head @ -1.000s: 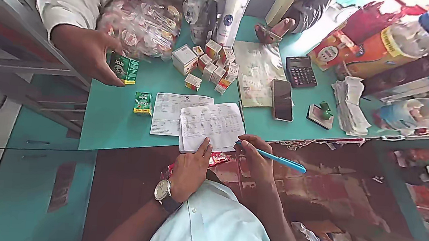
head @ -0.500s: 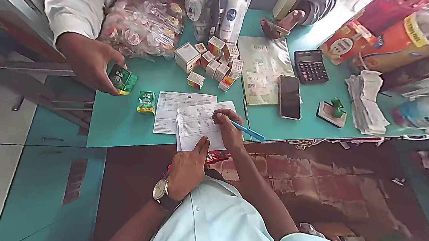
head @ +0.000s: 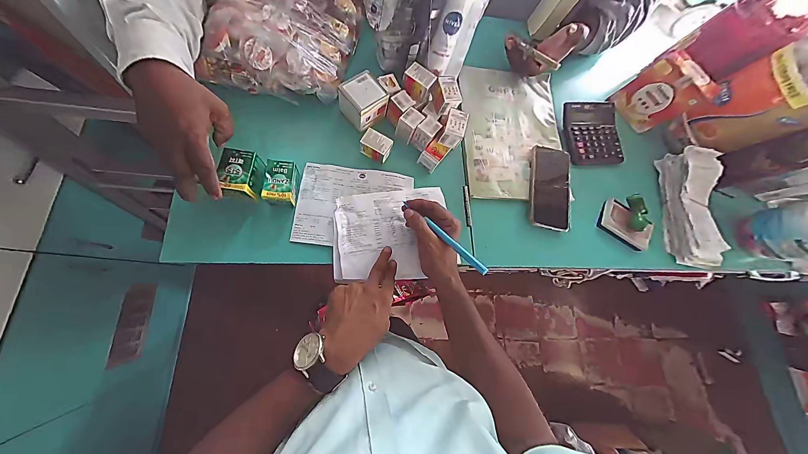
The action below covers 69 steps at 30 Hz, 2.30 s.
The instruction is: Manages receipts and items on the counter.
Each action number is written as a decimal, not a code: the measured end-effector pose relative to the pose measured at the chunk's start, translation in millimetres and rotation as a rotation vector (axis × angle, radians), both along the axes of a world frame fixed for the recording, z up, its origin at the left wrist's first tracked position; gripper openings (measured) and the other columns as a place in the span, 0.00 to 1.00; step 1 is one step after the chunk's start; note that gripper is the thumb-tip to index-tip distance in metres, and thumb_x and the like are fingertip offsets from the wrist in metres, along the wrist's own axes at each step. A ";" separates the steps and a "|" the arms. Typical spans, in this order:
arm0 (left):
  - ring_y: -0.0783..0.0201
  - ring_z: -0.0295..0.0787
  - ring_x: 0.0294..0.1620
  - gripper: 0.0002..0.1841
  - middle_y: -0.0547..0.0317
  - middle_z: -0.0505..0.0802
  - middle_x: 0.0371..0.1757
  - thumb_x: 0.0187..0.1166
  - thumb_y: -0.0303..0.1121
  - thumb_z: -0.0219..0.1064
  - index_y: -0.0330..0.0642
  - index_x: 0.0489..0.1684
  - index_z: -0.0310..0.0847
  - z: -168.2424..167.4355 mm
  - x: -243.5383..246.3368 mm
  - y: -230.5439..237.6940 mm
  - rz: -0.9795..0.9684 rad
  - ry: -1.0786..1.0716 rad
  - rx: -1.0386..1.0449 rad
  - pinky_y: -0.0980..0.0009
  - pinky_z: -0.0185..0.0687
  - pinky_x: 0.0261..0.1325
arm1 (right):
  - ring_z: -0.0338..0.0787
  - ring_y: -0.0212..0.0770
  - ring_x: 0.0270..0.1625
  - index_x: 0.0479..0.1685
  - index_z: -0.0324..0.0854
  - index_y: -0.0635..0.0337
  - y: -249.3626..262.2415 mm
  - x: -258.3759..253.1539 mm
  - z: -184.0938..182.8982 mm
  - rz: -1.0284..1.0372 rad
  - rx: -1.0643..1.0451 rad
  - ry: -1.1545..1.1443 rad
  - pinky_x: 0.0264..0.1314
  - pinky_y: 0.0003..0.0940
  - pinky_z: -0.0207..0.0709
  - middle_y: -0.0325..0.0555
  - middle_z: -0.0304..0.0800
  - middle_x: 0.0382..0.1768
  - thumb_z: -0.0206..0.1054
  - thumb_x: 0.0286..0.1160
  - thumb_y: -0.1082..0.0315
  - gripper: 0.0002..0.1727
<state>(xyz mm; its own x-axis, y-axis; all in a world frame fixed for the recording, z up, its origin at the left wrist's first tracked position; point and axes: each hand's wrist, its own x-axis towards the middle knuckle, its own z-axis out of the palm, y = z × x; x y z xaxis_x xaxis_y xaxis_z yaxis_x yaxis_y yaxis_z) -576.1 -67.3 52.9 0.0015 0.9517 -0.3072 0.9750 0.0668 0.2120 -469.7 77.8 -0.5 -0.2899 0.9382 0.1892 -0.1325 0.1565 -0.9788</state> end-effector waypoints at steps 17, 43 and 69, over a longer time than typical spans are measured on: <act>0.55 0.91 0.31 0.36 0.66 0.58 0.96 0.76 0.26 0.59 0.50 0.91 0.64 5.5 0.4 5.2 -0.020 0.015 -0.063 0.54 0.82 0.31 | 0.85 0.21 0.25 0.27 0.87 0.63 -28.2 32.6 -7.0 0.031 0.290 -0.254 0.29 0.18 0.81 0.36 0.91 0.23 0.70 0.62 0.74 0.02; 0.56 0.92 0.31 0.33 0.67 0.61 0.95 0.76 0.26 0.59 0.48 0.87 0.69 2.5 0.7 4.5 -0.014 -0.001 -0.024 0.55 0.83 0.31 | 0.86 0.21 0.27 0.32 0.90 0.64 -24.8 29.9 -10.4 0.034 0.329 -0.356 0.32 0.17 0.80 0.39 0.92 0.26 0.70 0.68 0.70 0.06; 0.56 0.91 0.31 0.33 0.67 0.62 0.94 0.77 0.26 0.58 0.50 0.88 0.68 4.2 0.9 7.9 -0.007 -0.013 -0.023 0.55 0.81 0.30 | 0.94 0.32 0.39 0.33 0.91 0.66 -49.2 30.3 -20.4 -0.116 0.461 -0.340 0.42 0.24 0.87 0.49 0.96 0.36 0.71 0.66 0.71 0.06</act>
<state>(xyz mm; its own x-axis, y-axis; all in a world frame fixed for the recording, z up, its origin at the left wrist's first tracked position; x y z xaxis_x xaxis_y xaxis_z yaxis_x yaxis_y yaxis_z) -575.2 -59.4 57.1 0.0124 0.9444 -0.3286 0.9727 0.0648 0.2229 -439.4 28.6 -20.9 -0.3063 0.8101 0.4999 0.2206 0.5713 -0.7905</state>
